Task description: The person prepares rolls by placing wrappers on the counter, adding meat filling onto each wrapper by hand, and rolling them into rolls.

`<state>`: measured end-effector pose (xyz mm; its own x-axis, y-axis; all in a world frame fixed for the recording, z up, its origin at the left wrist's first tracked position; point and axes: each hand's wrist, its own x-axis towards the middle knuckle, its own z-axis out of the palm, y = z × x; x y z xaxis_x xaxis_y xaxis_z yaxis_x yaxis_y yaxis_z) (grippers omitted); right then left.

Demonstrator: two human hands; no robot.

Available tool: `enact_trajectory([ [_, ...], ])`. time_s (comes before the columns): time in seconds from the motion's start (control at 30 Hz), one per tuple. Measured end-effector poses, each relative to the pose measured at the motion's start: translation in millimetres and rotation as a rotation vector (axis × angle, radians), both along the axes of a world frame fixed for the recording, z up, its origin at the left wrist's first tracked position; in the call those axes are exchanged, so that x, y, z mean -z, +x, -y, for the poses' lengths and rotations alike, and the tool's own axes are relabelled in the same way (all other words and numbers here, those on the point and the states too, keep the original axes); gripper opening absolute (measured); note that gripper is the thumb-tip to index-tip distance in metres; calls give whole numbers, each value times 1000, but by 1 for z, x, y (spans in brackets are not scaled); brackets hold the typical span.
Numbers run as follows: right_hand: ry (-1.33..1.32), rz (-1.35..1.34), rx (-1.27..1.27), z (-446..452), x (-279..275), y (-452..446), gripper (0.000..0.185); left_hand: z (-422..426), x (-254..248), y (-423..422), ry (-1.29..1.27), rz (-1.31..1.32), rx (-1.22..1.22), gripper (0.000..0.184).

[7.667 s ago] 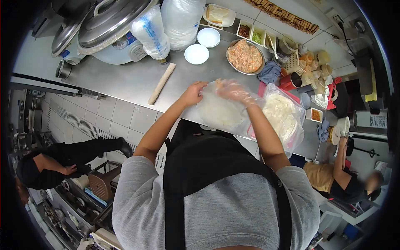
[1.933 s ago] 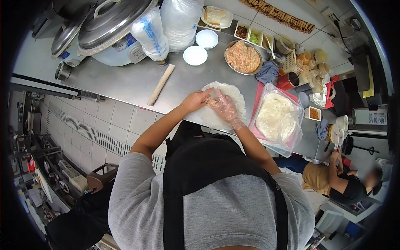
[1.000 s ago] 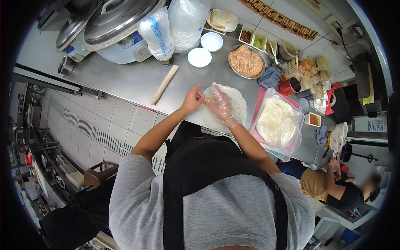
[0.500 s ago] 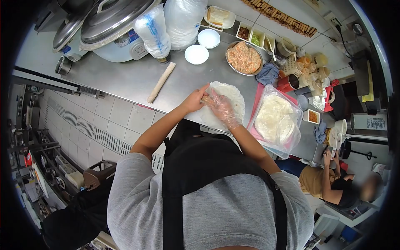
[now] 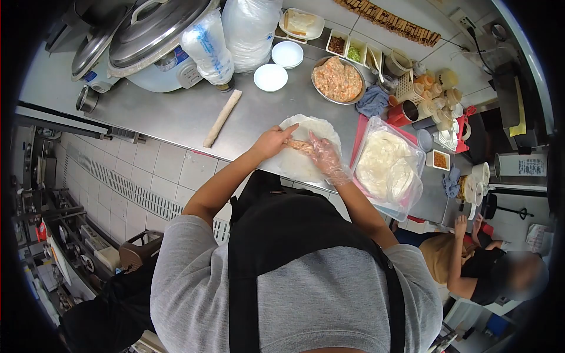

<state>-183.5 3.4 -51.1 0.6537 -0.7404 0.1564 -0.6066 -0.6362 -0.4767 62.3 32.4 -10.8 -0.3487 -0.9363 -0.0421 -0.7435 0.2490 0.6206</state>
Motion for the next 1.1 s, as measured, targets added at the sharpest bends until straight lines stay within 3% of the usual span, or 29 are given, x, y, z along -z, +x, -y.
enact_trajectory([
  [0.1,3,51,8,-1,-15,-3,87,-3,-3,-3,-98,-20,24,79],
  [0.17,-13,360,55,-14,-54,11,84,0,-3,-4,-208,-53,48,77],
  [0.2,-12,359,56,-15,-50,15,84,1,-1,-6,-262,-95,58,75],
  [0.27,282,448,173,-15,-33,20,81,2,7,-12,-313,-140,68,73],
  [0.37,248,257,185,-10,-23,18,79,4,15,-11,-277,-136,65,74],
  [0.47,186,440,160,-15,-43,27,73,3,12,-8,-295,-204,48,75],
  [0.57,93,307,45,-7,-29,27,75,2,17,-4,-293,-145,-4,74],
  [0.7,257,320,117,-8,-40,29,78,-5,2,-6,-112,-254,-77,74],
  [0.77,-48,378,82,-11,-48,36,85,-7,6,-8,-52,-357,-129,70],
  [0.8,-47,375,75,-9,-39,35,85,-4,18,-4,-134,-268,-50,62],
  [0.87,-107,12,3,-4,-3,29,85,0,25,0,-215,-176,18,54],
  [0.93,-57,29,7,-2,1,26,85,3,19,-4,-194,-100,76,39],
  [1.1,-83,68,-1,-6,-13,10,80,4,11,-17,-181,134,109,38],
])
